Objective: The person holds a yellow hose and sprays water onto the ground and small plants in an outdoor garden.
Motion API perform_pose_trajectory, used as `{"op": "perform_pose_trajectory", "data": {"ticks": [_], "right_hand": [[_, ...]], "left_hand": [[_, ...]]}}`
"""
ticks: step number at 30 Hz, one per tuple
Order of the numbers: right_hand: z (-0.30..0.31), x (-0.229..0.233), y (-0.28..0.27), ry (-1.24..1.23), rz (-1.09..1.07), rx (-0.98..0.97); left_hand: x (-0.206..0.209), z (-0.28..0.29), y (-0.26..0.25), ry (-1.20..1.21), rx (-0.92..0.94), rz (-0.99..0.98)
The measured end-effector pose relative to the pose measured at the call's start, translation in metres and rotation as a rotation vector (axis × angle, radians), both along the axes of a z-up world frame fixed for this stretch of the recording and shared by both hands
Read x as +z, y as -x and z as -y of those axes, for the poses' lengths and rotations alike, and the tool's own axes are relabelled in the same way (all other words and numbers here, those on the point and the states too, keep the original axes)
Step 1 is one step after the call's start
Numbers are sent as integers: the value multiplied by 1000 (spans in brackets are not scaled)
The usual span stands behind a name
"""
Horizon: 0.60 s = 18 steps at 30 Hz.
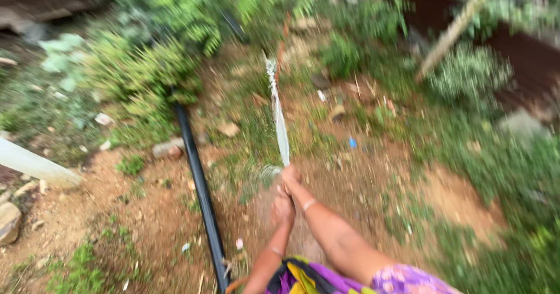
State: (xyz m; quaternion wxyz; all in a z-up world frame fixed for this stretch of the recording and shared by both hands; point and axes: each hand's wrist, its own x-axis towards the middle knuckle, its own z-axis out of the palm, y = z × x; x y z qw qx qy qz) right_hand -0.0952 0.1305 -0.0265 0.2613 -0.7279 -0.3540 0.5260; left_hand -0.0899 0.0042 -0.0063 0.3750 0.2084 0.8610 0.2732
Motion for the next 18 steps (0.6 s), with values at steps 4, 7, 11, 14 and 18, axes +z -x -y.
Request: {"op": "perform_pose_trajectory", "data": {"ticks": [4, 7, 11, 14, 18], "right_hand": [[2, 23, 10, -27, -28, -25], [1, 37, 15, -48, -47, -53], [1, 44, 23, -42, -85, -108], [0, 44, 30, -18, -136, -149], [-14, 16, 35, -27, -197, -175]], "left_hand": [[2, -3, 10, -21, -21, -27], [15, -8, 15, -36, -34, -66], [32, -4, 23, -46, -35, -45], [35, -3, 28, -73, -37, -32], [35, -4, 32, -35, -53, -60]]}}
